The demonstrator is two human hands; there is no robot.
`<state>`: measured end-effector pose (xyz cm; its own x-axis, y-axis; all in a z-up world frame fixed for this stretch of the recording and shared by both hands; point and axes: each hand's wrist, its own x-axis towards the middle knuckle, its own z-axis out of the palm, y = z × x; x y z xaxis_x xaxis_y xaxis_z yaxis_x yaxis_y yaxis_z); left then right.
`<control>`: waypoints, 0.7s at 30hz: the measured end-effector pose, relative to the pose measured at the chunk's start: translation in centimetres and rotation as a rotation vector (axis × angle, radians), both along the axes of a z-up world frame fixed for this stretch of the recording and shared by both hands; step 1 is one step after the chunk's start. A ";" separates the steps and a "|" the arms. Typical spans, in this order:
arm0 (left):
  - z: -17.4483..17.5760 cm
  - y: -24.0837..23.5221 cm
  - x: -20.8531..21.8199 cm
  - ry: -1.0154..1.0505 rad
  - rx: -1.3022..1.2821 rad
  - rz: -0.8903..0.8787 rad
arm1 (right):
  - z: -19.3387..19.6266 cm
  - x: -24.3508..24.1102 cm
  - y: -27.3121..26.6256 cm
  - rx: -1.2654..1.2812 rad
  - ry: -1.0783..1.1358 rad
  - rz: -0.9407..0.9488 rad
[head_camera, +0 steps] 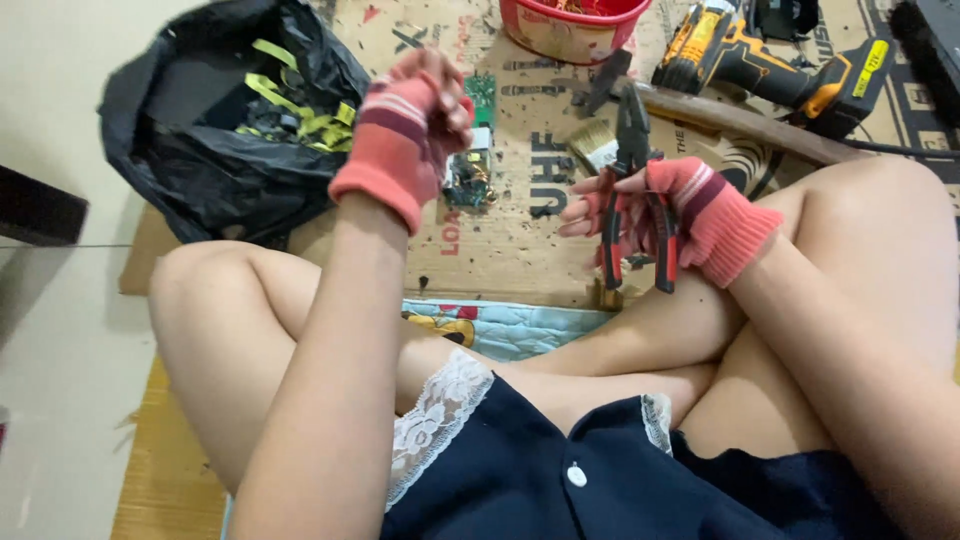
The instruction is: The person sits cross-legged on the floor and dismantles a green circuit board. They use a hammer to break the board, then use pliers to pull out copper wires and other components, placing the extracted parts into a black plastic bag.
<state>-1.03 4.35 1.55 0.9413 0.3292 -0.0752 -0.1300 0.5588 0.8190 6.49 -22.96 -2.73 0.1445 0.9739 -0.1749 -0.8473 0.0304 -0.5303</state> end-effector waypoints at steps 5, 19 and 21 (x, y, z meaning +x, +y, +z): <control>1.6 2.4 -0.9 -0.259 -0.197 -0.089 | -2.4 3.8 0.5 -0.966 -0.414 -0.553; 3.5 -0.8 1.4 -0.288 -0.382 -0.026 | 3.6 -8.6 7.3 -0.025 -0.507 -0.536; 3.8 -0.5 1.0 -0.202 -0.383 0.036 | 4.3 -8.6 6.8 -0.035 -0.404 -0.539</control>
<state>0.02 3.90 5.32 0.9382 0.3458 -0.0139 -0.2908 0.8095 0.5100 -2.16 -16.11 1.55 0.6694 0.7421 -0.0348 -0.4532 0.3708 -0.8106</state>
